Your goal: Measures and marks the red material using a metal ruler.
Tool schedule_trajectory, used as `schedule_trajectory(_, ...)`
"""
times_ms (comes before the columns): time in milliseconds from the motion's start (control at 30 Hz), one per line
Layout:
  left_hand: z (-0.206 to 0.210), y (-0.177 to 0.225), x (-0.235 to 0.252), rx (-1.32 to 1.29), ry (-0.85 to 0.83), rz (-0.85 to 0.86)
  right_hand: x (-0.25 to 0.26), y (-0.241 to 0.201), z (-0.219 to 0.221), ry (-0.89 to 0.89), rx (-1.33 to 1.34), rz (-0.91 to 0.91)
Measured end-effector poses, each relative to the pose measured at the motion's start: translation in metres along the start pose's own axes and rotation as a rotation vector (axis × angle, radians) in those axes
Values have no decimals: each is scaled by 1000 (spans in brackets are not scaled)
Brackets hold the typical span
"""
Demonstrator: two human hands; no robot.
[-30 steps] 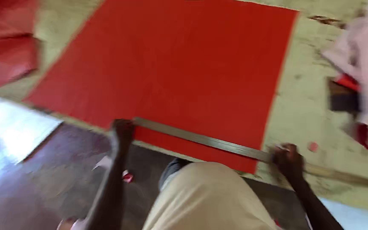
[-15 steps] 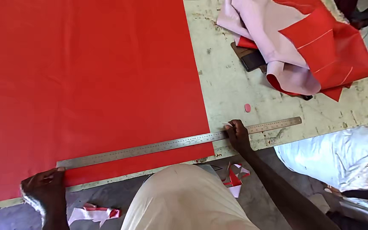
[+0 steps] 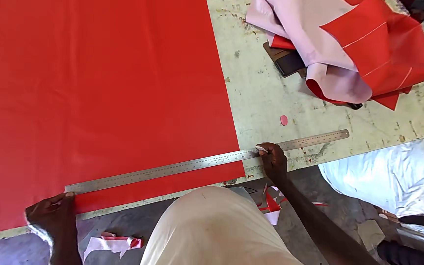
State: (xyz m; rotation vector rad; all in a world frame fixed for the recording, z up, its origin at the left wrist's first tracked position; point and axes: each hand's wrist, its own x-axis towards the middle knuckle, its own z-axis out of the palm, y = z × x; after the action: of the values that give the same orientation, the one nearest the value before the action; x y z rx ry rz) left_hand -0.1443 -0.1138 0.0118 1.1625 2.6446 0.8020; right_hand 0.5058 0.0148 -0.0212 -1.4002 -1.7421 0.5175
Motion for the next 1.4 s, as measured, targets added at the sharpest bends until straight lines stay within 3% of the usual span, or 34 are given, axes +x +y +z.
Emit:
schedule_trajectory(133,3,0,0,-1,11,-17,-12,-5,-2,-10,9,-107)
schedule_trajectory(333,2,3,-4,2,14,-9,-33,-37,2,-387,-61,-252)
schedule_trajectory(633,2,7,-4,-45,28,-39,-43,-20,7,-339,-37,-251)
schedule_trajectory(767,2,23,-14,13,17,153,-42,-19,10,-342,-45,-264)
schedule_trajectory(900,38,80,-46,-62,-89,435,-40,-25,-1,-323,-53,-277)
schedule_trajectory(1000,50,141,-66,-73,-253,568,-38,-17,-1,-375,-26,-315)
schedule_trajectory(1067,60,161,-66,-46,-342,659,-37,-6,-1,-416,-5,-342)
schedule_trajectory(1233,75,165,-54,53,-493,756,-37,6,4,-410,-28,-363)
schedule_trajectory(1400,74,160,-42,81,-606,739,-38,12,6,-412,-9,-361)
